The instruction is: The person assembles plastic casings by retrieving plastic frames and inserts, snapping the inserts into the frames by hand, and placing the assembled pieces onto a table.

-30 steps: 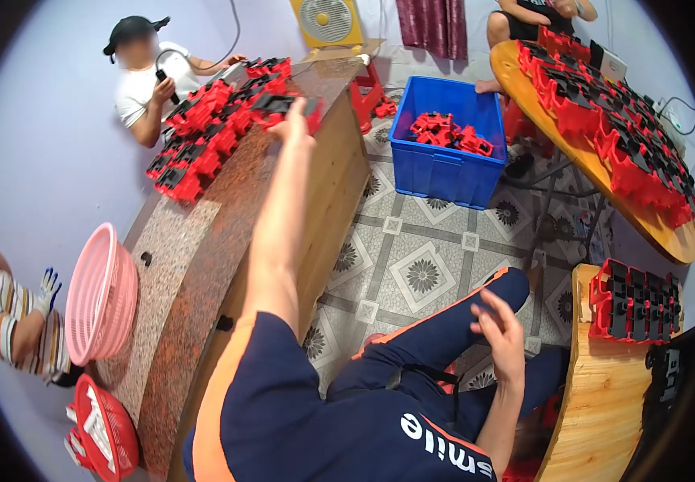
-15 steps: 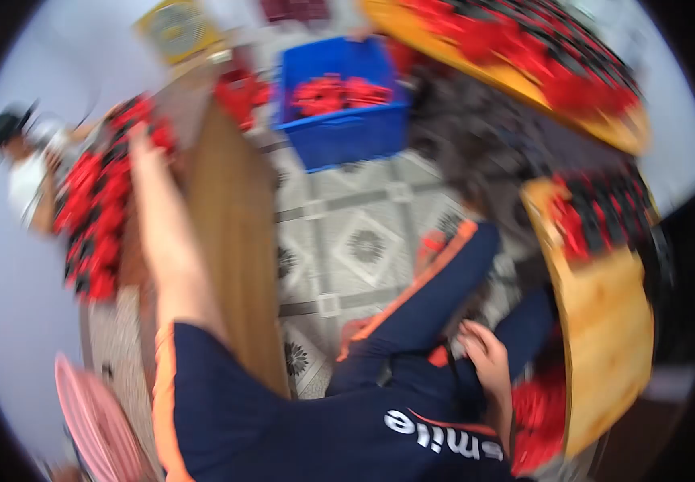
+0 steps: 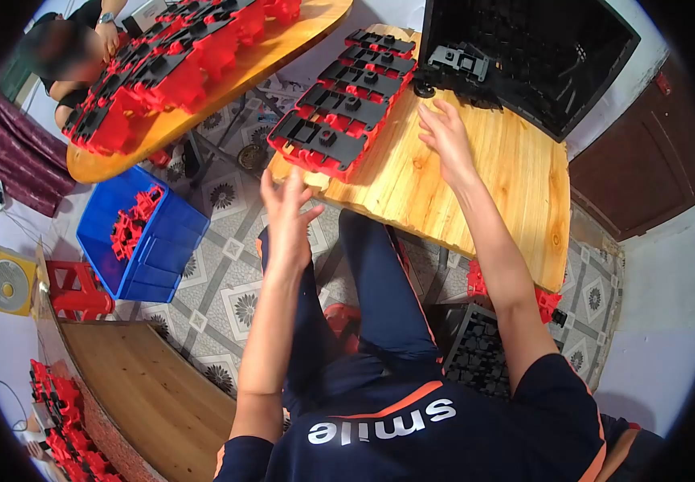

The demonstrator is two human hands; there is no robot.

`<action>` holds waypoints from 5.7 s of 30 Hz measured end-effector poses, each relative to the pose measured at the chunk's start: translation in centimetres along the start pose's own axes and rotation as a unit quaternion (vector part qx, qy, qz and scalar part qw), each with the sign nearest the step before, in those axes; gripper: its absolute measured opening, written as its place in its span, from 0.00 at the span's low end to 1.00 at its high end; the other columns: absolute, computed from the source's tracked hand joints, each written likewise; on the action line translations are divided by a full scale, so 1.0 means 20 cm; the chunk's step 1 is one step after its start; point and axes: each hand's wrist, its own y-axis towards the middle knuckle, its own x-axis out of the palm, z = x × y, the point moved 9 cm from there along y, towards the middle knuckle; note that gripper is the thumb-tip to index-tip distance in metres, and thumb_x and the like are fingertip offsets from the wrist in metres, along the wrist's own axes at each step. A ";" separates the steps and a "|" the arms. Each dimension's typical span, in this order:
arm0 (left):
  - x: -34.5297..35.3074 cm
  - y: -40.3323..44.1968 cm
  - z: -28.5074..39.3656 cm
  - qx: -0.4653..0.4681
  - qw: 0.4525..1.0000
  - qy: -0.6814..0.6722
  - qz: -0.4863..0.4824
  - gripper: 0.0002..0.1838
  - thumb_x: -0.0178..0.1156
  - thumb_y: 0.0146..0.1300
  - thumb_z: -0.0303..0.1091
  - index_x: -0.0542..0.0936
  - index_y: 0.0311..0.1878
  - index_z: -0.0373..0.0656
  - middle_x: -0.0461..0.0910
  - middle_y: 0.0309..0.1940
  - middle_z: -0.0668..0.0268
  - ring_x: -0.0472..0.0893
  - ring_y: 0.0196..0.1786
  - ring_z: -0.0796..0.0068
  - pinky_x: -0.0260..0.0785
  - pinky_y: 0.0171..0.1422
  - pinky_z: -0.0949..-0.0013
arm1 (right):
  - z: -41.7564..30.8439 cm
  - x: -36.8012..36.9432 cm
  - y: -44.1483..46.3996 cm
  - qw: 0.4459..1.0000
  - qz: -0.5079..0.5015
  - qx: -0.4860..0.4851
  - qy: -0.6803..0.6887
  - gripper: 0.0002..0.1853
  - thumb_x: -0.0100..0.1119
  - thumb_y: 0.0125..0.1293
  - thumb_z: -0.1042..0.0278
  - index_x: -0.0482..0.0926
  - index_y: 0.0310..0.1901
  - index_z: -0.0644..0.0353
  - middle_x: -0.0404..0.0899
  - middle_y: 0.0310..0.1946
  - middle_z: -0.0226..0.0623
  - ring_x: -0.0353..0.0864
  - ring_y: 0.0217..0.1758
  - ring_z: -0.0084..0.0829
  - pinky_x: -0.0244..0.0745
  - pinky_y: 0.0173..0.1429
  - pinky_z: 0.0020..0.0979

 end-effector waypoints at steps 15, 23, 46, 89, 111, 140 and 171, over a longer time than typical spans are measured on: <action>0.21 0.26 -0.06 0.027 0.998 0.051 0.008 0.51 0.72 0.57 0.44 0.45 0.74 0.59 0.56 0.69 0.56 0.69 0.65 0.51 0.74 0.51 0.39 | 0.17 0.16 0.76 0.996 0.024 0.010 0.085 0.26 0.73 0.47 0.69 0.75 0.48 0.68 0.81 0.47 0.45 0.80 0.49 0.34 0.75 0.57 0.34; 0.20 0.21 -0.07 -0.021 0.998 0.060 0.017 0.68 0.77 0.49 0.37 0.31 0.78 0.50 0.47 0.68 0.48 0.58 0.71 0.53 0.60 0.72 0.54 | 0.15 0.11 0.55 0.997 -0.007 0.055 0.061 0.31 0.70 0.58 0.60 0.65 0.59 0.56 0.77 0.48 0.38 0.81 0.49 0.33 0.84 0.43 0.44; -1.26 -1.81 0.79 0.271 0.850 0.054 0.449 0.63 0.74 0.51 0.29 0.34 0.79 0.47 0.59 0.69 0.57 0.65 0.70 0.62 0.59 0.74 0.56 | -0.27 2.19 -1.49 0.868 -0.452 0.040 0.202 0.25 0.69 0.62 0.61 0.70 0.58 0.56 0.79 0.45 0.31 0.79 0.42 0.21 0.78 0.38 0.28; -0.98 -0.79 -0.12 0.135 0.699 0.657 0.247 0.46 0.67 0.57 0.40 0.55 0.75 0.40 0.55 0.73 0.50 0.57 0.73 0.47 0.47 0.73 0.45 | -0.30 0.48 0.06 0.856 0.162 -0.379 -0.312 0.35 0.72 0.57 0.64 0.66 0.65 0.60 0.68 0.60 0.45 0.68 0.63 0.44 0.67 0.65 0.43; -1.18 -0.56 -0.09 0.028 0.700 0.642 0.311 0.55 0.70 0.49 0.54 0.53 0.78 0.52 0.54 0.73 0.48 0.71 0.57 0.47 0.69 0.53 0.46 | -0.38 0.97 -0.60 0.837 -0.400 -0.270 -0.258 0.41 0.74 0.35 0.73 0.76 0.59 0.64 0.69 0.55 0.40 0.72 0.61 0.38 0.68 0.65 0.34; -1.38 -0.65 0.01 0.177 0.775 0.512 0.326 0.41 0.67 0.55 0.47 0.66 0.68 0.36 0.64 0.67 0.41 0.63 0.69 0.41 0.57 0.71 0.46 | -0.08 3.20 -2.21 0.707 -0.528 -0.466 0.070 0.24 0.66 0.55 0.72 0.76 0.56 0.59 0.73 0.57 0.49 0.71 0.65 0.51 0.70 0.66 0.45; 0.94 -0.02 -0.42 0.412 0.600 0.669 -0.149 0.23 0.56 0.68 0.52 0.76 0.63 0.57 0.70 0.67 0.61 0.65 0.69 0.54 0.51 0.70 0.46 | 0.44 -2.28 -1.72 0.744 0.616 -0.059 -0.251 0.25 0.63 0.61 0.70 0.74 0.60 0.64 0.79 0.53 0.48 0.77 0.58 0.46 0.71 0.63 0.38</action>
